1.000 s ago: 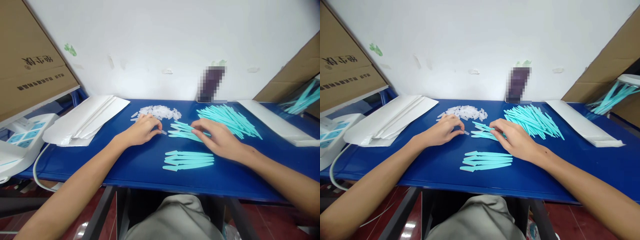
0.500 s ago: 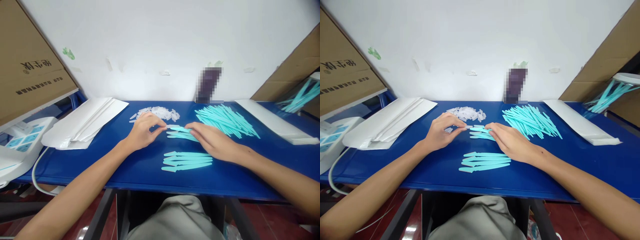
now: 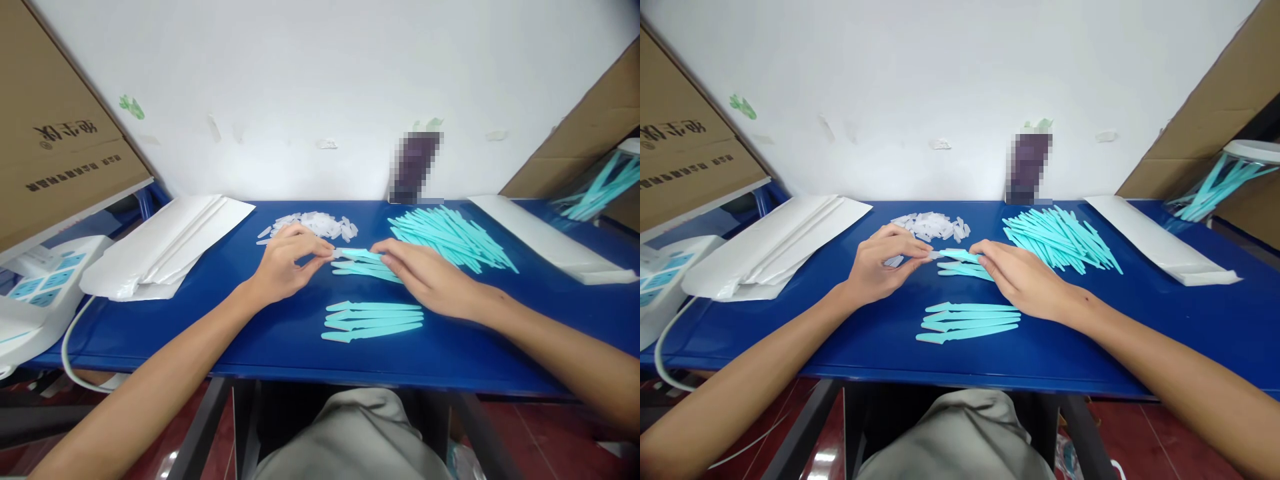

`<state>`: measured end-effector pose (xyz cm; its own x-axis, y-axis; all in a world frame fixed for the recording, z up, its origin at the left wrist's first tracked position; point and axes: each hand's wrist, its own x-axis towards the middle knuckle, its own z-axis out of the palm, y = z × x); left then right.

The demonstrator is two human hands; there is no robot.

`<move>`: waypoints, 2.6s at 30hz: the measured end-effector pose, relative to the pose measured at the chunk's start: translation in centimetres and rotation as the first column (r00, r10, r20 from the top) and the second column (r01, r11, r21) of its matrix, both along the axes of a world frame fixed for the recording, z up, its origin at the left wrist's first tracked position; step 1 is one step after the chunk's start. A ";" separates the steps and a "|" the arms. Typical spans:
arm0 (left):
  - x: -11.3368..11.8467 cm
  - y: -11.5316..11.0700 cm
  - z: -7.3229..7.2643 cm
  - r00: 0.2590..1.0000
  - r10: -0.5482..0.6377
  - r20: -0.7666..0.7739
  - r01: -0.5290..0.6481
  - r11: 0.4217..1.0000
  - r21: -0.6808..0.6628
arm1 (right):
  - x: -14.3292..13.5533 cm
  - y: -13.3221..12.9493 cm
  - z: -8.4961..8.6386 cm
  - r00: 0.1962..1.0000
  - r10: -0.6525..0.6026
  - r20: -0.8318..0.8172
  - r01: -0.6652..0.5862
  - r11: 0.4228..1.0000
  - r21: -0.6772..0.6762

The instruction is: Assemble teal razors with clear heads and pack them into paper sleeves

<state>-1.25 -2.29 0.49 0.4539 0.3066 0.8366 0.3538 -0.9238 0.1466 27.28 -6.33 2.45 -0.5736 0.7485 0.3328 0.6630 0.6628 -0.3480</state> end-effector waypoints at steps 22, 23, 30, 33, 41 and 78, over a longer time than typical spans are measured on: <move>0.8 -0.9 0.0 0.995 -0.073 0.061 0.077 0.995 -0.068 | 0.1 -0.5 0.6 0.998 -0.008 0.062 0.010 1.000 -0.024; 1.0 -1.0 -0.2 0.996 -0.075 0.051 0.079 0.994 -0.079 | -0.2 -0.6 0.6 0.999 0.007 0.040 -0.006 1.000 -0.020; 0.8 0.0 -0.9 0.980 -0.006 -0.197 -0.016 0.994 -0.110 | -0.8 -0.2 -0.4 1.000 0.014 0.004 -0.014 0.999 0.051; -1.0 1.0 -0.3 0.916 0.158 -0.369 -0.204 0.975 -0.089 | -0.1 0.7 -1.2 0.998 -0.035 0.044 0.031 0.997 0.070; -3.4 1.4 0.0 0.702 0.323 -0.635 -0.474 0.877 -0.078 | 0.6 1.4 -2.1 0.991 -0.038 0.129 0.018 0.989 0.148; -2.1 1.1 -0.1 0.800 -0.006 -0.600 -0.225 0.924 -0.309 | 0.1 -0.3 0.3 0.992 0.073 0.101 -0.070 0.997 -0.040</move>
